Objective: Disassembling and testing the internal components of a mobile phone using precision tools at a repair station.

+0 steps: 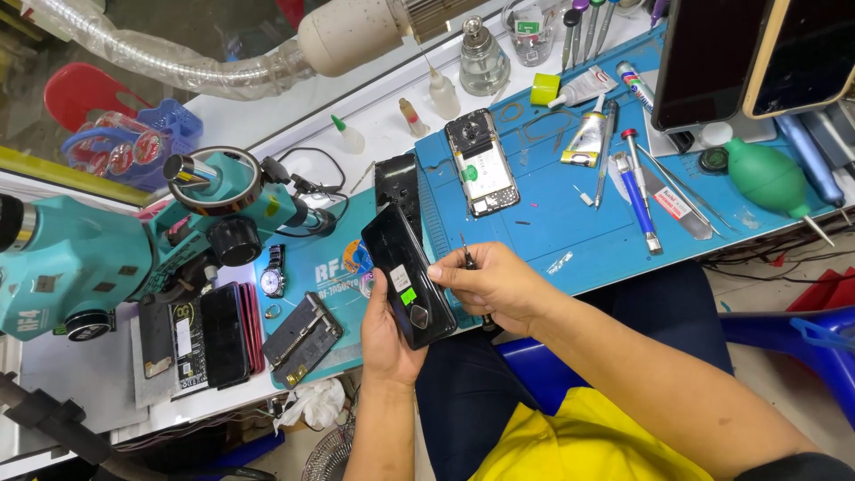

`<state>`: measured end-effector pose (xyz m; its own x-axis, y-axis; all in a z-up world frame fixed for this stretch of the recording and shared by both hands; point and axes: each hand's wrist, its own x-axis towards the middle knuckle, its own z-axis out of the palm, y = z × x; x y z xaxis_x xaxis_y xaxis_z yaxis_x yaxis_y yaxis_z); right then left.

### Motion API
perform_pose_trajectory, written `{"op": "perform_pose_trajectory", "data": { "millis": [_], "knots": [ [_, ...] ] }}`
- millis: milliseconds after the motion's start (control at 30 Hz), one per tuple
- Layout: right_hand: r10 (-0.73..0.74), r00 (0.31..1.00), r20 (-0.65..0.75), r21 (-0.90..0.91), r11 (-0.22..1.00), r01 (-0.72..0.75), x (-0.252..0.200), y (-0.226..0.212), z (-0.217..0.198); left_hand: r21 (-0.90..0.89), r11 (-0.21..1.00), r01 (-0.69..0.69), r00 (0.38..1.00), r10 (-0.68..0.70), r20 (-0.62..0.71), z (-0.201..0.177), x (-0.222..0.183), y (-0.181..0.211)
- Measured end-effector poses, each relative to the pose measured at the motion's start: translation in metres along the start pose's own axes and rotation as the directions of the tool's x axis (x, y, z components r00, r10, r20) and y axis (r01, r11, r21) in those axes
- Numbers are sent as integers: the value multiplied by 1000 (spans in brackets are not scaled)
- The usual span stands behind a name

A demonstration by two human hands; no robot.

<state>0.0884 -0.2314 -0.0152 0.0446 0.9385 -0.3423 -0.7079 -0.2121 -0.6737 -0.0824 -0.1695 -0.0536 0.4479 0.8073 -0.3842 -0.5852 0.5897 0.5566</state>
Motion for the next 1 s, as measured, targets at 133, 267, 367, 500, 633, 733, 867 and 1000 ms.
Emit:
{"op": "perform_pose_trajectory", "data": {
  "millis": [133, 267, 367, 500, 633, 733, 867, 1000],
  "knots": [
    [-40, 998, -42, -73, 997, 37, 3, -9, -2, -24, 1000, -10, 1000, 9, -28, 13, -3, 10],
    [-276, 961, 22, -410, 874, 260, 15, -19, -27, -73, 996, -55, 997, 51, -55, 24, -11, 26],
    [-410, 887, 214, -778, 477, 408, 8, -43, -25, -74, 994, -85, 995, 81, -59, 22, -16, 39],
    [-399, 837, 374, -918, -285, 274, 11, -62, -12, -87, 987, -135, 990, 132, -43, 27, -22, 55],
    [-409, 762, 502, -851, -388, 353, 50, -46, -27, -81, 984, -155, 987, 153, -40, 14, -19, 58],
    [-396, 664, 635, -724, -604, 332, 76, -33, -30, -117, 981, -152, 988, 148, -40, 13, -20, 59],
    [-411, 619, 669, -693, -645, 321, 96, -19, -32, -129, 979, -160, 987, 157, -39, 10, -19, 59],
    [-419, 650, 634, -726, -612, 313, 99, -17, -29, -59, 982, -180, 982, 175, -71, 23, -21, 61]
  ]
}}
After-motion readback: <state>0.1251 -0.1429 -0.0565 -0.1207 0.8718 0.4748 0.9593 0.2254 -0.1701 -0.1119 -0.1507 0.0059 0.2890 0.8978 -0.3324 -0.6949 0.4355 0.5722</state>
